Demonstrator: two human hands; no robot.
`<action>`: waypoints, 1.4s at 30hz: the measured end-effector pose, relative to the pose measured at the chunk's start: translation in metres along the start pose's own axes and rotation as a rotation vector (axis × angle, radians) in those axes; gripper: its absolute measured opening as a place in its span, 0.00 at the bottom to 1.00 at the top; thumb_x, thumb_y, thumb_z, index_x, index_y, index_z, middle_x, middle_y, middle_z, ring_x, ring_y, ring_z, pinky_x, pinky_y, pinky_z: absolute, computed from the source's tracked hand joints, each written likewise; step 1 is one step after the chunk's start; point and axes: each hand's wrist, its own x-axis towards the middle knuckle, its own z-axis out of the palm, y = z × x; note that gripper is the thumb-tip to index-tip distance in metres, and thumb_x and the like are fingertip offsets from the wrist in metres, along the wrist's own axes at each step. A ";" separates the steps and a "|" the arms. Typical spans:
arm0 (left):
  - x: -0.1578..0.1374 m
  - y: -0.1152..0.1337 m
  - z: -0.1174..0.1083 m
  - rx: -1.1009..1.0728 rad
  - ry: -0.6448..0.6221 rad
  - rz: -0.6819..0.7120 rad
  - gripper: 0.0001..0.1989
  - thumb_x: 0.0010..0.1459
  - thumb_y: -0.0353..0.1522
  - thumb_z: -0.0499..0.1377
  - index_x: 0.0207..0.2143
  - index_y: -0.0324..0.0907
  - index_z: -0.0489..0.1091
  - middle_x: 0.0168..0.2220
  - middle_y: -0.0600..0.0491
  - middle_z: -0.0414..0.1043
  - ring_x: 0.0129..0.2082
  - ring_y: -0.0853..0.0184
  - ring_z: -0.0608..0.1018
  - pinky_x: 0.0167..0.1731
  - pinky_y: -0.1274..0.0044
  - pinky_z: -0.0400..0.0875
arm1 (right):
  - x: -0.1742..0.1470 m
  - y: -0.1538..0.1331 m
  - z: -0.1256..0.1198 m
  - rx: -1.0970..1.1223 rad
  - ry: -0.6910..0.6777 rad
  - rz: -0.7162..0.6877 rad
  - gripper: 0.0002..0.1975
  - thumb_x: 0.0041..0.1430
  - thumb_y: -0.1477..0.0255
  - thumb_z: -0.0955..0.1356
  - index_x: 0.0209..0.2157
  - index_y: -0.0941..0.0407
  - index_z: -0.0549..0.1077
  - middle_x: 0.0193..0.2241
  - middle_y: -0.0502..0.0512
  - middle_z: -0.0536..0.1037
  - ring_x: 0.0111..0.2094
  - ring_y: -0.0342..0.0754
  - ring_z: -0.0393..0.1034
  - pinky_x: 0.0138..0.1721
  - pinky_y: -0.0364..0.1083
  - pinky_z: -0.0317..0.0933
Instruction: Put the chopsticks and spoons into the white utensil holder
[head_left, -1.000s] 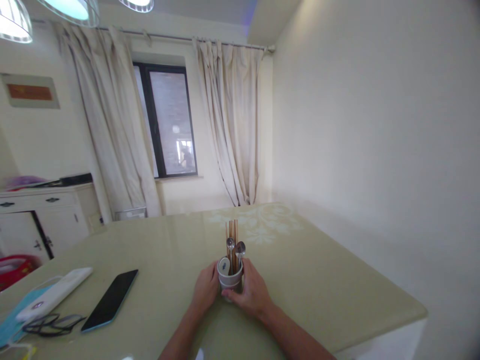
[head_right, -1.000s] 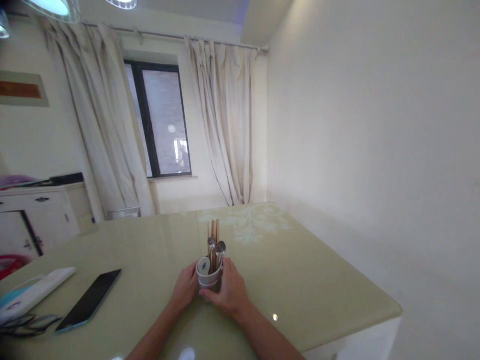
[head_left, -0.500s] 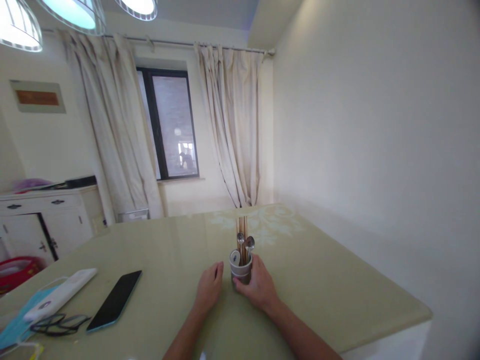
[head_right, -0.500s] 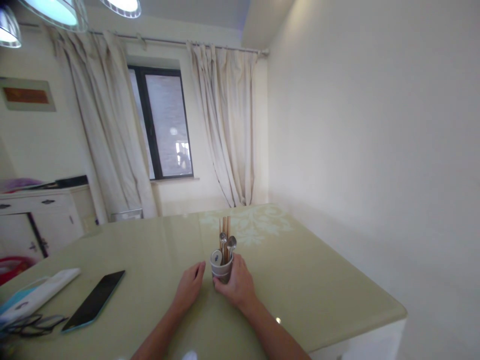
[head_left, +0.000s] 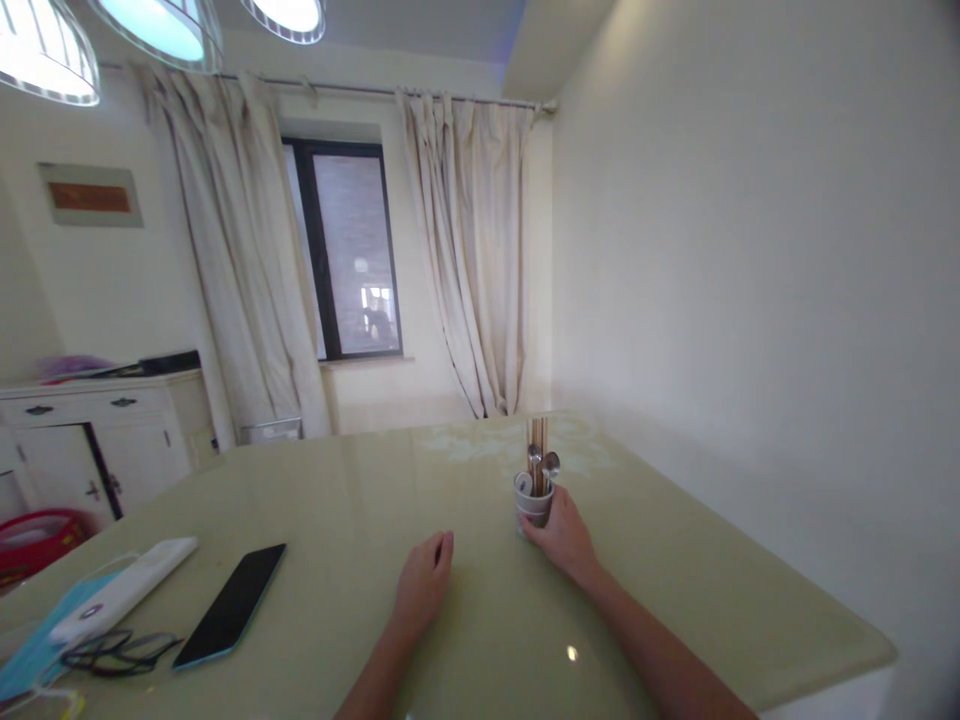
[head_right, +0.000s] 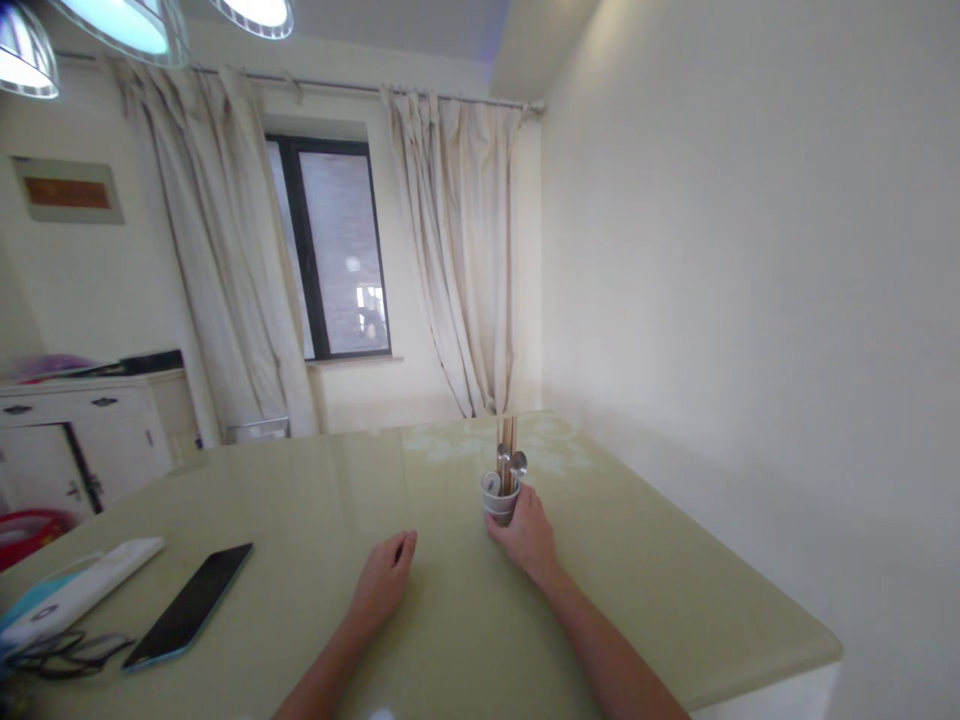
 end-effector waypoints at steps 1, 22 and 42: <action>0.000 0.000 0.000 0.003 0.001 -0.001 0.25 0.67 0.50 0.41 0.28 0.46 0.66 0.29 0.49 0.74 0.31 0.60 0.73 0.36 0.71 0.63 | 0.004 0.005 -0.002 -0.012 0.010 0.007 0.26 0.53 0.59 0.71 0.49 0.59 0.70 0.46 0.68 0.78 0.49 0.65 0.75 0.50 0.57 0.69; -0.003 0.007 -0.006 0.066 -0.076 -0.025 0.24 0.68 0.48 0.40 0.29 0.45 0.66 0.31 0.46 0.77 0.33 0.59 0.75 0.37 0.71 0.64 | 0.026 0.065 -0.024 -0.089 0.159 0.095 0.21 0.54 0.60 0.71 0.45 0.58 0.72 0.43 0.68 0.80 0.47 0.64 0.77 0.47 0.55 0.69; -0.006 0.010 0.003 0.380 -0.153 0.011 0.26 0.70 0.42 0.41 0.33 0.43 0.75 0.33 0.44 0.79 0.34 0.56 0.80 0.37 0.70 0.66 | -0.014 0.013 -0.031 0.158 0.392 -0.089 0.28 0.61 0.48 0.69 0.50 0.55 0.68 0.44 0.64 0.74 0.46 0.62 0.70 0.50 0.60 0.67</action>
